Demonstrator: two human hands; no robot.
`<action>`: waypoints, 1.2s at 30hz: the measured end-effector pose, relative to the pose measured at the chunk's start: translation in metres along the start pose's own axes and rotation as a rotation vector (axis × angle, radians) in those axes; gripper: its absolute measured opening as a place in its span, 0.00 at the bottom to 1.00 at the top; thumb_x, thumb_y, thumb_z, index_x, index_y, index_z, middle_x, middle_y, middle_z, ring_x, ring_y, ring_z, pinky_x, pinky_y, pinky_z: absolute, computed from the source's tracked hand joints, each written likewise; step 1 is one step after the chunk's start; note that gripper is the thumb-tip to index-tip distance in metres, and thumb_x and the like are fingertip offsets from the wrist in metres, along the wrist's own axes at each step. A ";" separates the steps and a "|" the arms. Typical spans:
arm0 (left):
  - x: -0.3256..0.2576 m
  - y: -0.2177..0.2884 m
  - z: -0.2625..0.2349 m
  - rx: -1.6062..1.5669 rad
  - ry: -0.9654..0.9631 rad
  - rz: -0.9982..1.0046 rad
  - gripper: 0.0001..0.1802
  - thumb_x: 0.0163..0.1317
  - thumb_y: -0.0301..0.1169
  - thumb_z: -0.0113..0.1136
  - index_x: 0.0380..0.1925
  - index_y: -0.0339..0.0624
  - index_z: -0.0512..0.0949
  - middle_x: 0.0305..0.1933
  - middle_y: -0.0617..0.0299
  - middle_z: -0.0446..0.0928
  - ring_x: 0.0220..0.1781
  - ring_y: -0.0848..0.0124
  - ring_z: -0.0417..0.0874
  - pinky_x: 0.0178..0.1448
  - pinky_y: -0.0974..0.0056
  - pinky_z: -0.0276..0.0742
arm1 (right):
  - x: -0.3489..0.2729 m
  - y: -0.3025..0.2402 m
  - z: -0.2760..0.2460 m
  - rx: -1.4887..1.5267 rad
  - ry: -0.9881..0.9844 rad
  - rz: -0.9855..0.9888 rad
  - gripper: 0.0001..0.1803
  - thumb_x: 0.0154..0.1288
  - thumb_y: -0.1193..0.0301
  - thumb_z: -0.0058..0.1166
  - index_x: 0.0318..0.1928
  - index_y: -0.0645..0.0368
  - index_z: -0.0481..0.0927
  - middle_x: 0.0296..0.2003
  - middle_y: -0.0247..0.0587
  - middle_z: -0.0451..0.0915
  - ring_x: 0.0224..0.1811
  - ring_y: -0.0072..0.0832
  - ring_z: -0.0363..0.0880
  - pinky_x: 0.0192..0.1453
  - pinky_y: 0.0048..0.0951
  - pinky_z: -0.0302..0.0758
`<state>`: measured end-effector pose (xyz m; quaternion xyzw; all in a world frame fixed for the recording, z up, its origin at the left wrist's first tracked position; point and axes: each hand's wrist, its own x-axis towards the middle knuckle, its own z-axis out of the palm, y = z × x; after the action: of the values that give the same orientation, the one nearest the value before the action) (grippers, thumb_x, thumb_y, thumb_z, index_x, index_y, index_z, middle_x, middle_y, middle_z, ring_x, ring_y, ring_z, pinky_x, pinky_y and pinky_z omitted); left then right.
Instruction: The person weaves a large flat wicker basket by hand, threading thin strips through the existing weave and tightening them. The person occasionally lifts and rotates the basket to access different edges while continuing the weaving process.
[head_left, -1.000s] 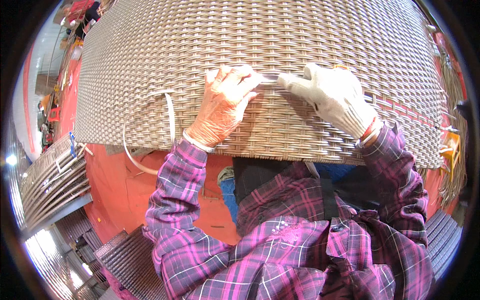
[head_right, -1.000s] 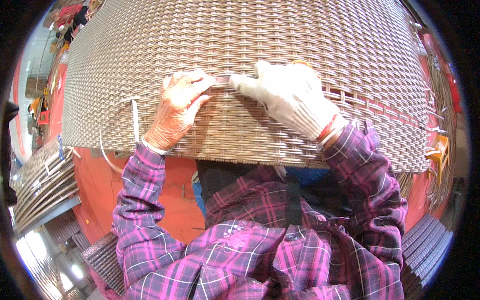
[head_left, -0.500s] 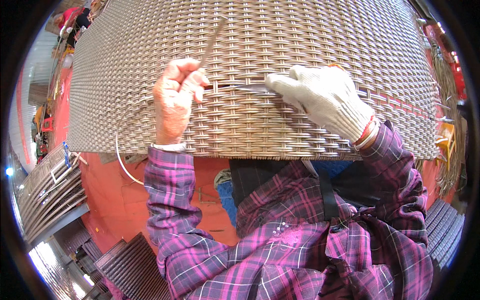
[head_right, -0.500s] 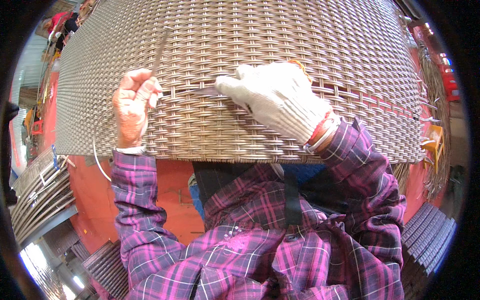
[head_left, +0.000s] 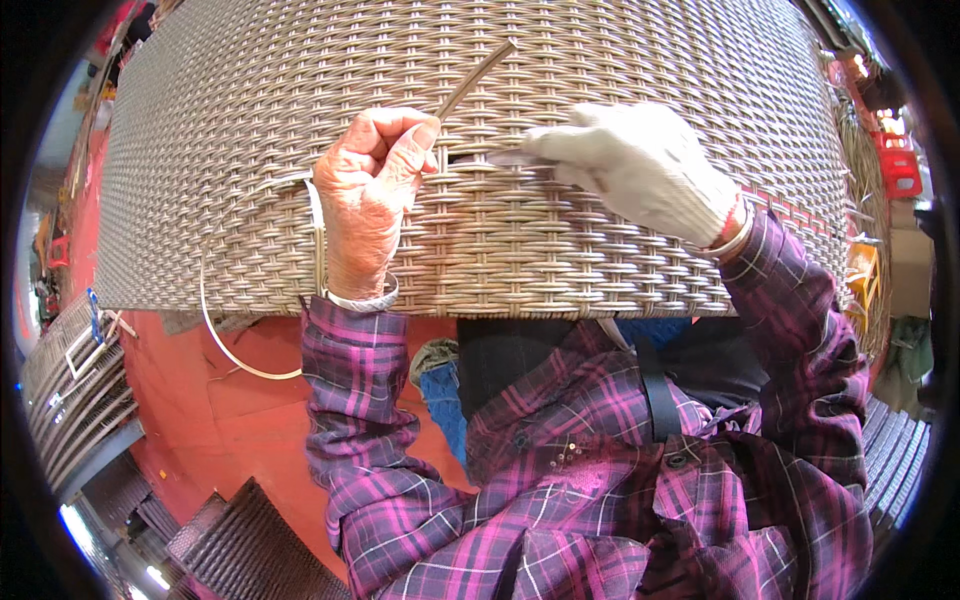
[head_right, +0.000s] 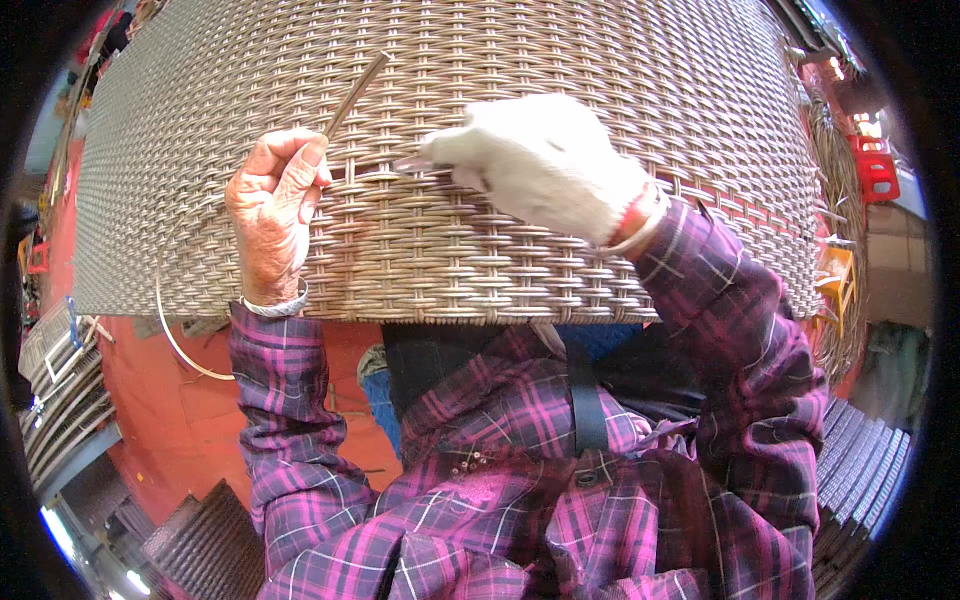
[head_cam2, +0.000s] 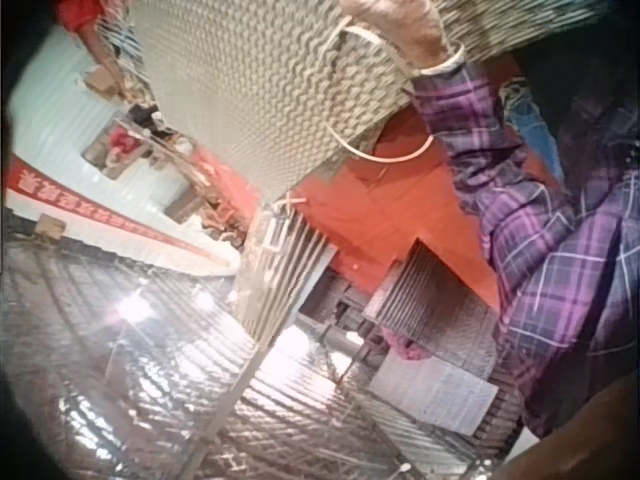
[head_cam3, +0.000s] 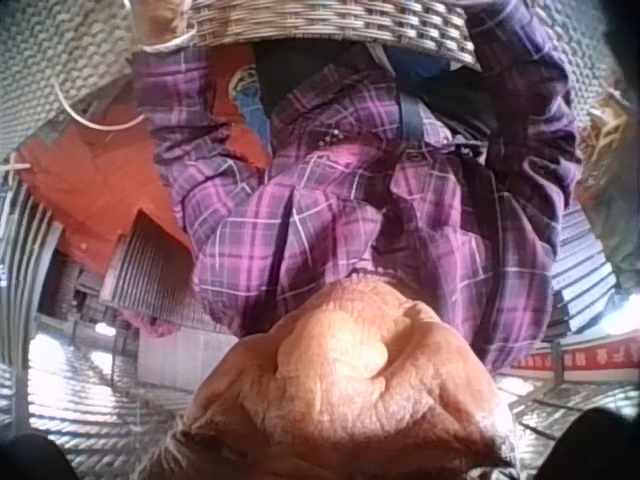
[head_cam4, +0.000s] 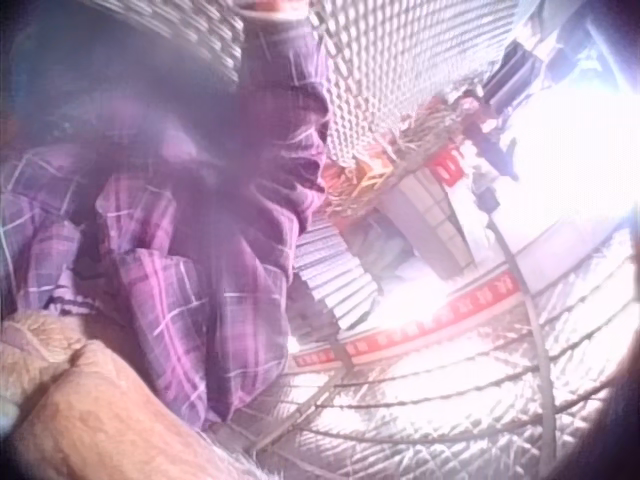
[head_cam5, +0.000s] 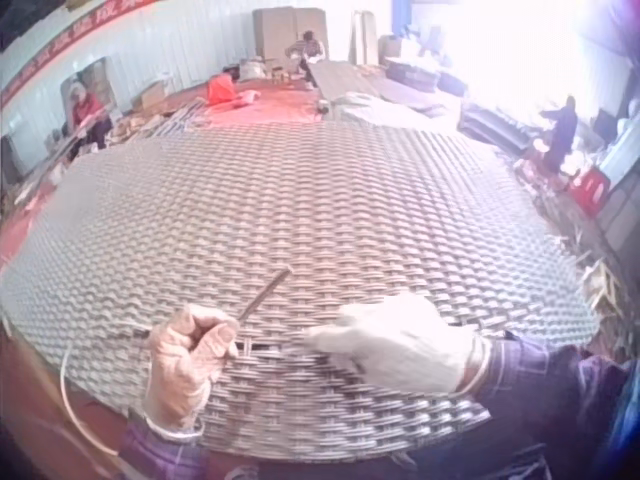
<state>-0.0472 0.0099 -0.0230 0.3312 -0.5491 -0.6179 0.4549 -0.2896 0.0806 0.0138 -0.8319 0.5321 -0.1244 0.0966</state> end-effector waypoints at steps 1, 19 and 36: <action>0.000 -0.001 0.000 -0.012 0.023 0.007 0.03 0.66 0.25 0.63 0.38 0.41 0.81 0.25 0.69 0.78 0.22 0.87 0.69 0.25 0.80 0.60 | -0.002 0.002 0.008 0.115 -0.031 0.135 0.20 0.61 0.69 0.60 0.55 0.50 0.81 0.39 0.43 0.83 0.35 0.42 0.83 0.40 0.36 0.79; -0.009 0.020 -0.004 0.299 0.015 -0.051 0.02 0.62 0.25 0.67 0.34 0.40 0.85 0.27 0.73 0.78 0.25 0.87 0.70 0.28 0.78 0.61 | 0.025 -0.012 0.036 0.273 0.190 0.072 0.10 0.60 0.67 0.62 0.41 0.55 0.81 0.30 0.42 0.82 0.33 0.41 0.83 0.36 0.37 0.77; -0.009 0.038 0.000 1.160 -0.140 -0.044 0.13 0.61 0.35 0.65 0.22 0.40 0.78 0.16 0.66 0.72 0.19 0.76 0.69 0.26 0.66 0.65 | 0.024 -0.002 0.053 0.284 0.251 0.045 0.08 0.63 0.63 0.55 0.40 0.50 0.78 0.30 0.41 0.81 0.35 0.43 0.83 0.36 0.43 0.77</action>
<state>-0.0368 0.0188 0.0133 0.4959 -0.8194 -0.2458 0.1490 -0.2617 0.0614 -0.0331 -0.7759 0.5355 -0.2987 0.1487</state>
